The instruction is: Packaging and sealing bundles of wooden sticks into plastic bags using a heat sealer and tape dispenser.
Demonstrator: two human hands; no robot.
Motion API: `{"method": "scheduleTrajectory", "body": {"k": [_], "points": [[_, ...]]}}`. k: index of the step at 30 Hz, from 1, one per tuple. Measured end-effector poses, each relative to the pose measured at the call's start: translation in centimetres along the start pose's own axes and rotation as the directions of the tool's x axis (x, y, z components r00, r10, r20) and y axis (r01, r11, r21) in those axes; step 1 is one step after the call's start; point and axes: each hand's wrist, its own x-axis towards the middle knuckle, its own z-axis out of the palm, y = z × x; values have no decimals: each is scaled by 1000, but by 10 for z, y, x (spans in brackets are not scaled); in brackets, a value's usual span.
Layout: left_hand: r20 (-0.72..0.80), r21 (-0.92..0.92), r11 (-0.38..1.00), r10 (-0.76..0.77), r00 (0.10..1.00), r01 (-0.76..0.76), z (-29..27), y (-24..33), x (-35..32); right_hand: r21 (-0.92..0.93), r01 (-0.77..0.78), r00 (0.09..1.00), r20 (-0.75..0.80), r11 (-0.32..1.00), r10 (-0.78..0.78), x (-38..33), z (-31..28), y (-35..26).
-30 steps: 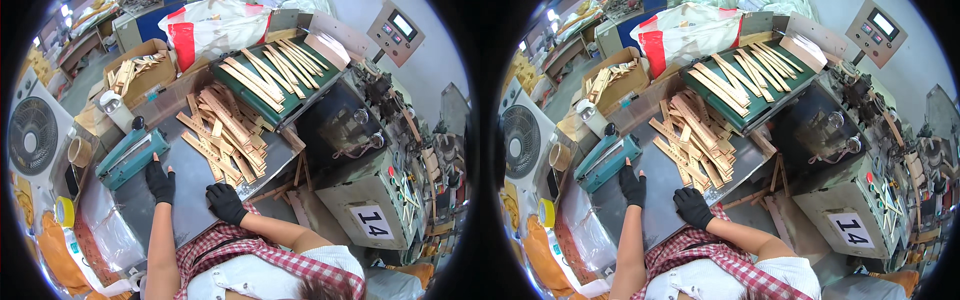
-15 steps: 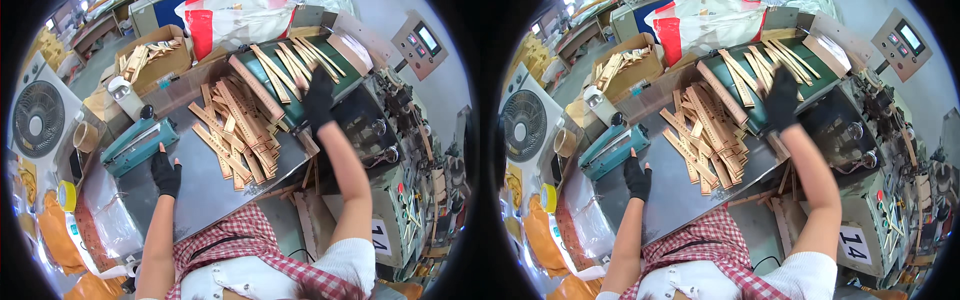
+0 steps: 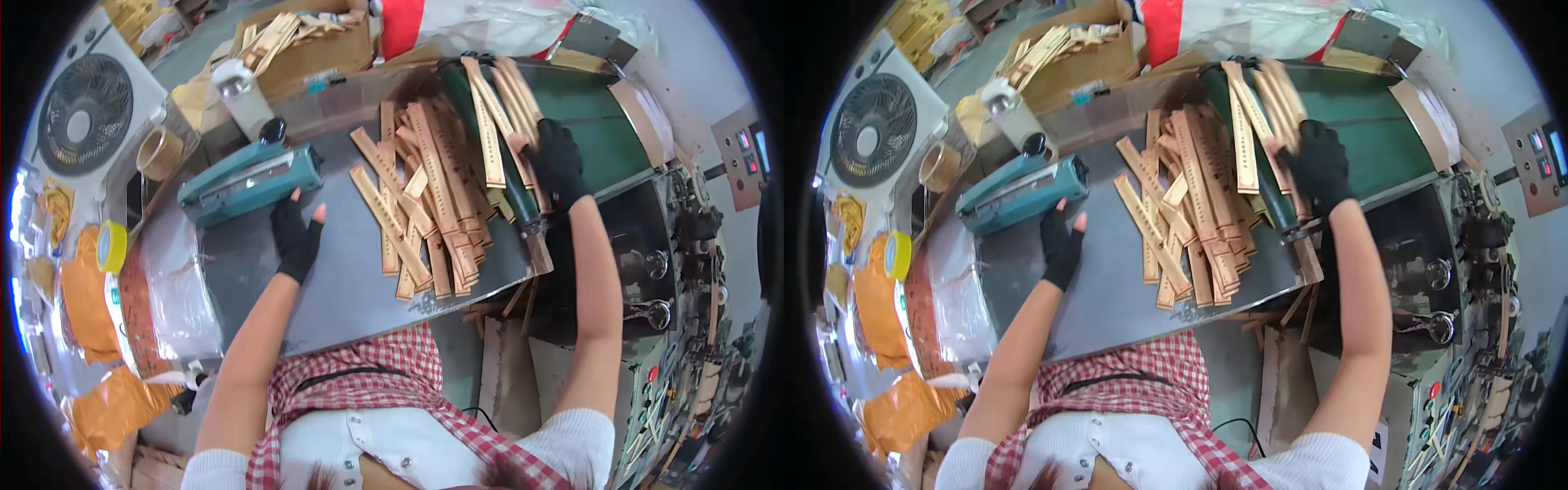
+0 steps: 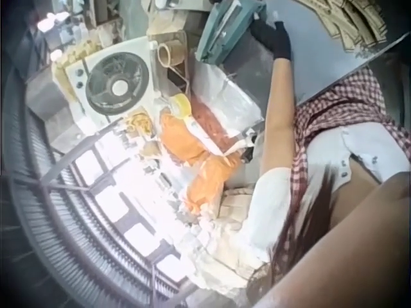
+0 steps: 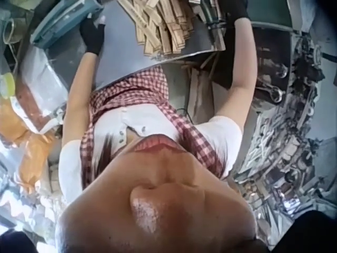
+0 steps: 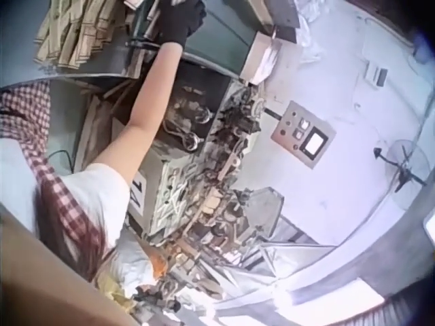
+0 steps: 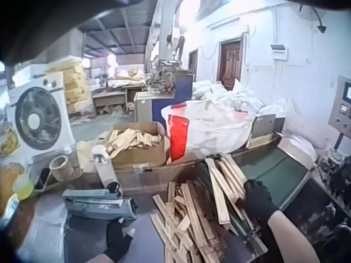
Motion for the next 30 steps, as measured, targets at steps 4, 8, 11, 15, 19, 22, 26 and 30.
{"method": "scheduleTrajectory", "body": {"k": [4,8,11,15,19,22,26,30], "points": [[231,-484,717,-448,864,502,44,39,18,218,132,966,192,967,-175,-55,-16,-129],[597,-298,712,-380,706,636,46,99,52,98,118,993,-36,988,-115,-57,58,-166],[275,3,893,-433,858,450,68,152,35,543,-453,891,280,707,357,-18,130,-81],[306,-363,685,-552,776,631,63,129,42,577,-258,947,309,775,85,-53,118,-137],[801,-558,137,-171,574,819,2,122,28,884,-466,880,468,47,-78,-128,87,-201],[688,-723,184,106,718,666,-59,62,-47,707,-593,805,527,-385,-272,-212,57,-228],[743,-669,-89,-96,662,738,-133,37,-83,809,-555,832,536,-192,-144,-237,28,-252],[810,-583,-147,-178,558,799,-110,48,-58,822,-488,799,556,294,-228,-203,45,-293]]}}
